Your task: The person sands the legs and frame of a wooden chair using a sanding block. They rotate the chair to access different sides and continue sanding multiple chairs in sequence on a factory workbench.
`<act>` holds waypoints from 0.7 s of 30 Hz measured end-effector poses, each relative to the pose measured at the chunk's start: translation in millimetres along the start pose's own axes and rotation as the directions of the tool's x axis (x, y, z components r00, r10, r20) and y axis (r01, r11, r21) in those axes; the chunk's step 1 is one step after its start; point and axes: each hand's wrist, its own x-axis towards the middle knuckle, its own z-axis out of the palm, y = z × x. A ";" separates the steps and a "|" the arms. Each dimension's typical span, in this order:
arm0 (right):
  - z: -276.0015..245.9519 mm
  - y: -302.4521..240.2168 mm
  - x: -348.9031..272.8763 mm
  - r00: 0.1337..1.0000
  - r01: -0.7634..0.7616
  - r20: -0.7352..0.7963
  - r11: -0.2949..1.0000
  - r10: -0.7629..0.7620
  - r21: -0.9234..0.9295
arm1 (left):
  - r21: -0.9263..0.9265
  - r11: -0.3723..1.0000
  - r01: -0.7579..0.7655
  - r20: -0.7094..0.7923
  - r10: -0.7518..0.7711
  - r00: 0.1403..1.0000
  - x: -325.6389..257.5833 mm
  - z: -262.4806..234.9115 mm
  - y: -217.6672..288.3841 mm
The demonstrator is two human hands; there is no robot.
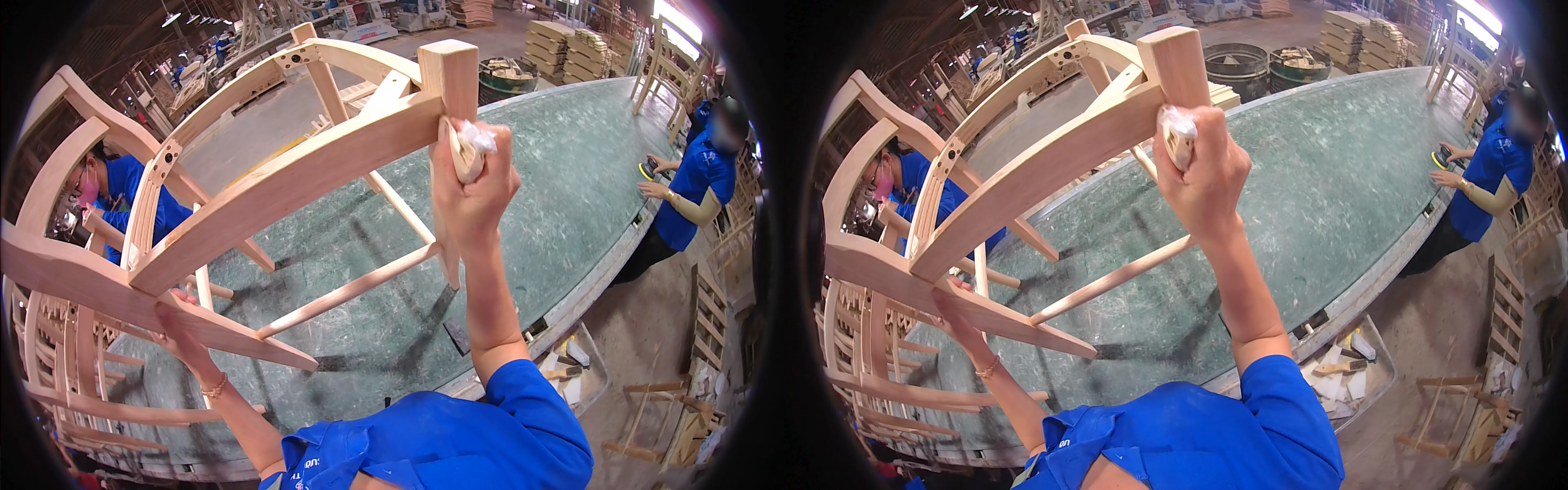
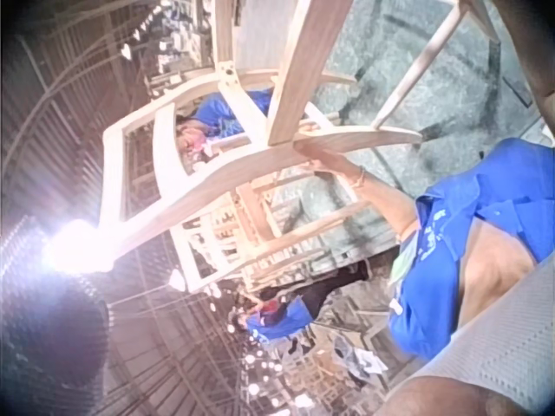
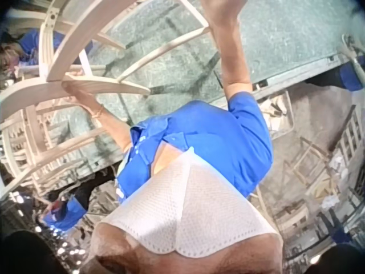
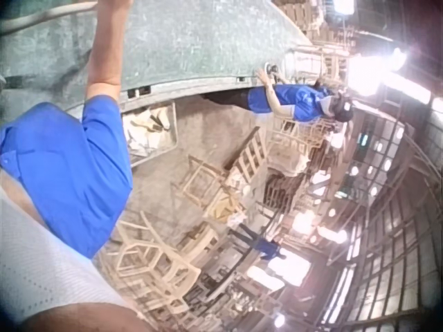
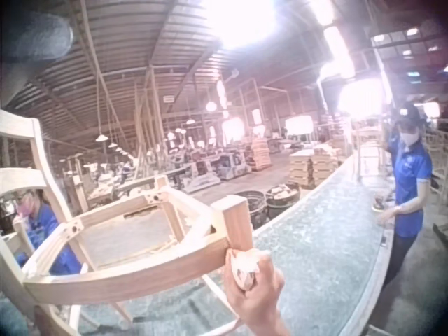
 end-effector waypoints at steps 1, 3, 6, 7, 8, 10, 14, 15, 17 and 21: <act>-1.1 0.5 -3.4 1.000 0.000 -0.003 1.000 0.000 -0.006 | 0.002 1.000 0.006 -0.001 -0.006 1.000 0.2 -0.1 0.3; -1.3 1.1 -4.3 1.000 -0.007 0.003 1.000 0.007 0.013 | 0.010 1.000 0.014 -0.009 -0.014 1.000 -0.5 0.7 1.2; 1.1 0.0 2.7 1.000 0.017 0.012 1.000 -0.017 0.016 | 0.014 1.000 0.013 -0.002 -0.013 1.000 -1.1 5.6 4.0; 2.8 -1.2 8.2 0.999 0.031 0.015 0.999 -0.031 0.016 | 0.015 1.000 0.008 0.001 -0.008 1.000 -1.3 6.2 5.1; 4.0 -2.4 12.9 0.999 0.048 0.015 0.999 -0.048 0.019 | 0.015 1.000 0.006 -0.001 -0.006 1.000 -1.1 5.8 5.2; 6.2 -3.8 20.4 0.996 0.083 0.015 0.996 -0.083 0.022 | 0.012 1.000 0.004 -0.007 -0.004 1.000 -0.8 5.3 4.6; 0.4 -2.7 12.7 0.995 0.088 0.058 0.995 -0.086 -0.045 | 0.016 1.000 0.008 -0.018 -0.008 1.000 -1.8 8.2 6.2; -1.3 -1.6 7.9 0.995 0.076 0.062 0.996 -0.073 -0.049 | 0.018 1.000 0.014 -0.020 -0.014 1.000 -1.9 8.4 7.2; -3.8 1.3 -3.6 0.997 0.053 0.065 0.997 -0.049 -0.053 | 0.025 1.000 0.016 -0.016 -0.015 1.000 -1.8 6.9 7.6; -6.3 7.4 -19.5 0.997 0.006 0.071 0.999 -0.004 -0.031 | 0.035 0.999 0.013 -0.014 -0.013 1.000 -1.0 5.2 5.4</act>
